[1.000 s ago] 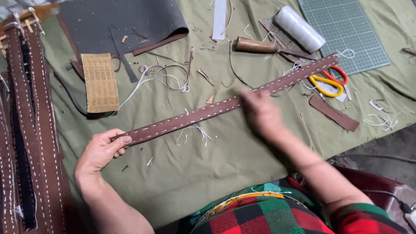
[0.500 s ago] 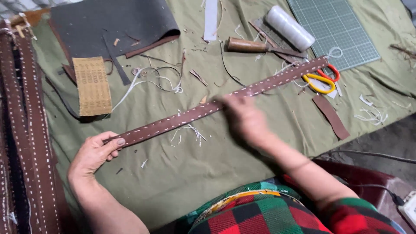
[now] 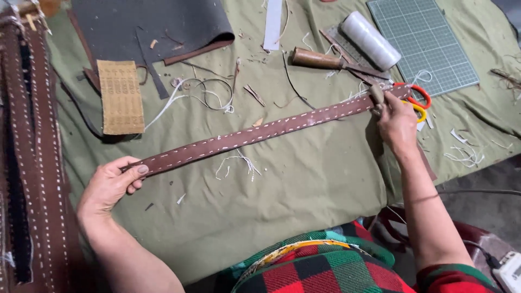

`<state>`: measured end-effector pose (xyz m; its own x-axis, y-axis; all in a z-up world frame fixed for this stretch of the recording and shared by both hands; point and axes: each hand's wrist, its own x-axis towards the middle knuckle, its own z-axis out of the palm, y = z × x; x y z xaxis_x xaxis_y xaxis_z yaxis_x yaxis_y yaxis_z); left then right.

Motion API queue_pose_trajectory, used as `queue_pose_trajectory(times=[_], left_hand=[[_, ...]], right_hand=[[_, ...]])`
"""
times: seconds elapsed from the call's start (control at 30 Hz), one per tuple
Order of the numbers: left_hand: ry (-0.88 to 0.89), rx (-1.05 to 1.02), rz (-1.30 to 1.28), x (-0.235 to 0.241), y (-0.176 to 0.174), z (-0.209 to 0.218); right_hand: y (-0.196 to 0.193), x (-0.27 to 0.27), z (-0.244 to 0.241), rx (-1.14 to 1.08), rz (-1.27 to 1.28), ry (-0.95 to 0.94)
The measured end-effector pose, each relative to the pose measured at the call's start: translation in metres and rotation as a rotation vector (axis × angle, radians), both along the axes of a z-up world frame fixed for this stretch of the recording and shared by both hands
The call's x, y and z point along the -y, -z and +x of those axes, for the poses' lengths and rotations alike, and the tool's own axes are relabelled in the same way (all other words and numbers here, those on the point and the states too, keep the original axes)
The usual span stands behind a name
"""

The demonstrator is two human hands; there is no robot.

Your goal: Finishing a stitched leather strap by burnishing the edges with a wooden tool and trimming loose threads with scissors.

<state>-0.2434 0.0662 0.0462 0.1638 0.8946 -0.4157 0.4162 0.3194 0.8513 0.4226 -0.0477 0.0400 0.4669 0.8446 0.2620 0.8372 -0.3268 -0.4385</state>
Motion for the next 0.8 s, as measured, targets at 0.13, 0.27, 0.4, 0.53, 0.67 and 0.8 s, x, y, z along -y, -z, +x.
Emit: queue_pose_trajectory(times=[0.13, 0.27, 0.4, 0.53, 0.67, 0.8], left_hand=[[-0.048, 0.044, 0.008, 0.000, -0.009, 0.013], [-0.086, 0.098, 0.122, 0.002, -0.011, 0.020], [-0.076, 0.376, 0.295, 0.006, -0.005, 0.012], [-0.019, 0.678, 0.412, 0.007, 0.002, 0.010], [-0.043, 0.857, 0.516, 0.008, 0.000, 0.011], [-0.019, 0.874, 0.496, 0.003, 0.002, 0.010]], right_hand=[[-0.048, -0.005, -0.036, -0.231, -0.063, 0.072], [-0.064, -0.020, -0.059, -0.568, -0.230, -0.083], [-0.073, -0.031, -0.056, -0.755, -0.421, -0.067], [-0.110, -0.033, -0.073, -0.742, -0.592, -0.101], [-0.086, -0.032, -0.049, -0.714, -0.632, -0.201], [-0.044, -0.028, -0.021, -0.782, -0.342, -0.307]])
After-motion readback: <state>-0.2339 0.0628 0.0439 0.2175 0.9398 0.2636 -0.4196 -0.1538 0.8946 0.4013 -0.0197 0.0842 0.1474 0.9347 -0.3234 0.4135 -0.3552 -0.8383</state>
